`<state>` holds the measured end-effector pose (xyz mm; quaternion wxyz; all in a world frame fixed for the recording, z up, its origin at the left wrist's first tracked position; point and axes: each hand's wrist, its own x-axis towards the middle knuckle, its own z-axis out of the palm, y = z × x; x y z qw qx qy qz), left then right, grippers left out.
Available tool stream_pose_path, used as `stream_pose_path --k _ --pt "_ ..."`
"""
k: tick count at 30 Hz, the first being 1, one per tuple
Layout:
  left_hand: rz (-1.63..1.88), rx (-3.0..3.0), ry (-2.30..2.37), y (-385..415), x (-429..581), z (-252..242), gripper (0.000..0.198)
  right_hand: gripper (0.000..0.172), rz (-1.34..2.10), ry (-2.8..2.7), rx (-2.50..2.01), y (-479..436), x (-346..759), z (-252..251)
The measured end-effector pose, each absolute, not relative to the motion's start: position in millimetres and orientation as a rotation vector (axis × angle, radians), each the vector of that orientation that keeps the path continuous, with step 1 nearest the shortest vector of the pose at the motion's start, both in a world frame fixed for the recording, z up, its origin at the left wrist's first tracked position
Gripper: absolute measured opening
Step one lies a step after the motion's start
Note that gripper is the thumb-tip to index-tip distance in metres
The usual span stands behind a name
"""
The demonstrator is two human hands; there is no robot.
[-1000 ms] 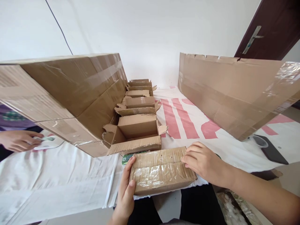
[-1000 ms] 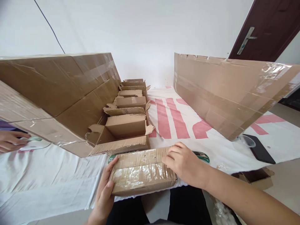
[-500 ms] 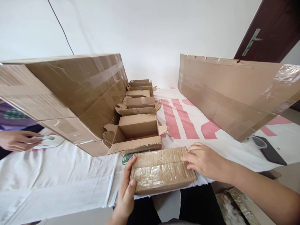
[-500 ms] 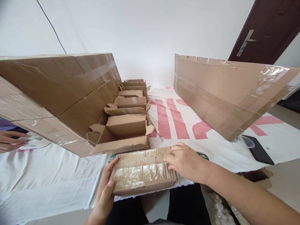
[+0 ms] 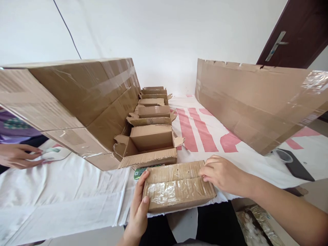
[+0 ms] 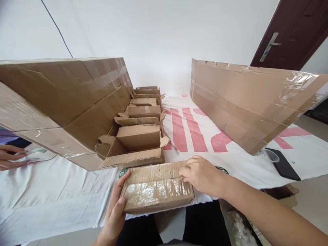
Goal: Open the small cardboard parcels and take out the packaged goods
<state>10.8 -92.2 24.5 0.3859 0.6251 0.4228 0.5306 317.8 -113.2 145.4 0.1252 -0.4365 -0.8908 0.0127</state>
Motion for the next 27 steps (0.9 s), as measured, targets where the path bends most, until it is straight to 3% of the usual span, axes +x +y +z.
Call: stream_pose_path --k 16,22,27 --pt "1.35 1.609 1.042 -91.4 10.5 21.5 0.053 0.012 -0.116 -2.628 -1.323 -112.8 313.6 138.6" --pt "1.36 1.611 1.043 -92.8 11.1 22.9 0.052 0.007 0.243 -2.596 -1.41 -114.7 317.9 155.1" --pt "1.368 1.59 1.032 -92.0 12.0 21.7 0.053 0.007 0.052 -2.676 -1.385 -111.2 317.6 148.7"
